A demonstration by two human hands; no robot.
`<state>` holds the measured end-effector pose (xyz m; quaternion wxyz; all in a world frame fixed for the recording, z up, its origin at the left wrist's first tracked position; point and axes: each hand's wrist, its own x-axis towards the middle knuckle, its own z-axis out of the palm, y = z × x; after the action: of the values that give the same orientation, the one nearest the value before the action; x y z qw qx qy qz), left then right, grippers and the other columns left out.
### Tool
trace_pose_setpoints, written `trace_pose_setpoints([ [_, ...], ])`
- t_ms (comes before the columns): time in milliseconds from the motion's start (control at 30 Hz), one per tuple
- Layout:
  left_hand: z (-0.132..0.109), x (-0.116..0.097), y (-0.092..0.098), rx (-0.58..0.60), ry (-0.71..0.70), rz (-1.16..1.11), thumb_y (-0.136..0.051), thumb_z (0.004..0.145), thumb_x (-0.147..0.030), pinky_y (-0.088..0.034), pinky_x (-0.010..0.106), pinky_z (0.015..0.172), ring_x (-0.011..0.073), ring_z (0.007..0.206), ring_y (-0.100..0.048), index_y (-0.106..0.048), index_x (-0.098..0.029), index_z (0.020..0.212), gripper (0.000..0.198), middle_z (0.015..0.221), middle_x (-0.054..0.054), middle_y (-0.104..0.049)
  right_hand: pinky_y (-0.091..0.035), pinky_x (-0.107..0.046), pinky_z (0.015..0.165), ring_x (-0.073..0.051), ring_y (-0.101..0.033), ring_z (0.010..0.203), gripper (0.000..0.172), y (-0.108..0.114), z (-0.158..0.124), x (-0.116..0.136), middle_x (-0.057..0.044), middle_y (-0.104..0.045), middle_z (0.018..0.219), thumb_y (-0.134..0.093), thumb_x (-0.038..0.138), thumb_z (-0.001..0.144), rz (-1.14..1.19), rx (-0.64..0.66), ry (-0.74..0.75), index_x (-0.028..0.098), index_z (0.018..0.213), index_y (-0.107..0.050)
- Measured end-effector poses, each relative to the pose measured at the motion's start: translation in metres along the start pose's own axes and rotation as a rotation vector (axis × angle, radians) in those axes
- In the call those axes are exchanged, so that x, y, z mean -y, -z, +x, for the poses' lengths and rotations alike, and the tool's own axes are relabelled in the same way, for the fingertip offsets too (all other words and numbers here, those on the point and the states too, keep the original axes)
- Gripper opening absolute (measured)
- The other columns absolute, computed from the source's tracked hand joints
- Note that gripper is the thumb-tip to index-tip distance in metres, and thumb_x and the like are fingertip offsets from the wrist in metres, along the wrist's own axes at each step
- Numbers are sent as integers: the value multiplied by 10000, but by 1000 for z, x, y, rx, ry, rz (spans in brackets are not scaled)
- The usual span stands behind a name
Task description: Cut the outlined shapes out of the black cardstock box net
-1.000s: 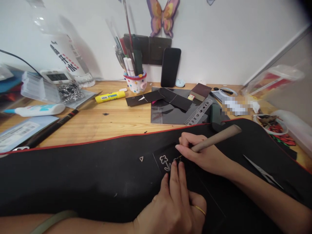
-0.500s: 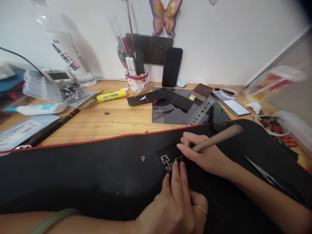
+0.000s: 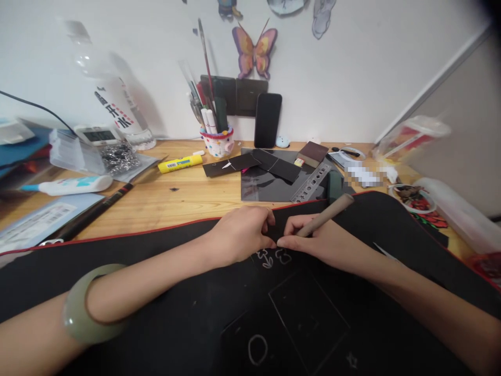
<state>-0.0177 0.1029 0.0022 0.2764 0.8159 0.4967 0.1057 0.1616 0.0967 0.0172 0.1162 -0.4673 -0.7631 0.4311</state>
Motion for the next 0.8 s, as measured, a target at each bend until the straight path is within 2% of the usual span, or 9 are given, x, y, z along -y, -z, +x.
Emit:
trace_pose_setpoints([
  [100, 2, 2, -8, 8, 20, -22, -624, 630, -377, -313, 237, 506, 149, 666, -519, -534, -214, 867, 302, 739, -22, -578, -290, -213, 452, -96, -424, 541, 176, 3, 1, 3, 20, -508, 581, -564, 331, 708, -31, 49, -40, 169, 640, -550],
  [200, 1, 2, -9, 31, 41, -59, -647, 607, -406, -308, 235, 511, 141, 655, -513, -526, -215, 893, 365, 722, -28, -575, -299, -211, 436, -97, -444, 531, 128, 9, 1, 9, 12, -542, 587, -515, 242, 719, -102, 72, -55, 176, 633, -583],
  [300, 3, 3, -8, 33, 64, -81, -652, 600, -425, -314, 240, 531, 144, 673, -508, -534, -216, 892, 378, 732, -22, -573, -304, -199, 415, -91, -445, 509, 91, 17, -2, 16, 17, -559, 583, -502, 191, 715, -70, 21, -64, 196, 699, -592],
  [400, 4, 3, -7, 22, 78, -84, -652, 596, -423, -313, 246, 546, 152, 696, -500, -543, -210, 829, 335, 761, -12, -574, -318, -181, 381, -87, -439, 482, 83, 17, -11, 19, 14, -558, 581, -549, 273, 719, 75, -55, -110, 203, 751, -581],
  [533, 3, 2, -7, 17, 87, -80, -601, 647, -367, -310, 248, 544, 145, 679, -493, -530, -196, 743, 209, 735, -8, -572, -315, -168, 386, -67, -408, 468, 173, 1, -19, 12, 32, -496, 565, -622, 339, 678, 278, -80, -145, 188, 718, -550],
  [633, 1, 2, -4, 33, 84, -77, -564, 668, -323, -320, 245, 549, 130, 645, -493, -525, -186, 755, 166, 711, -8, -566, -243, -167, 374, -49, -346, 430, 166, -15, -18, 3, 64, -411, 527, -586, 309, 712, 366, -204, -173, 191, 698, -471],
  [800, -3, 0, 3, 87, 22, -74, -510, 683, -240, -332, 232, 557, 116, 631, -493, -499, -204, 962, 282, 710, -30, -559, -216, -190, 401, -55, -302, 445, 179, -24, -8, -3, 80, -331, 502, -536, 156, 694, 225, -247, -72, 188, 610, -381],
])
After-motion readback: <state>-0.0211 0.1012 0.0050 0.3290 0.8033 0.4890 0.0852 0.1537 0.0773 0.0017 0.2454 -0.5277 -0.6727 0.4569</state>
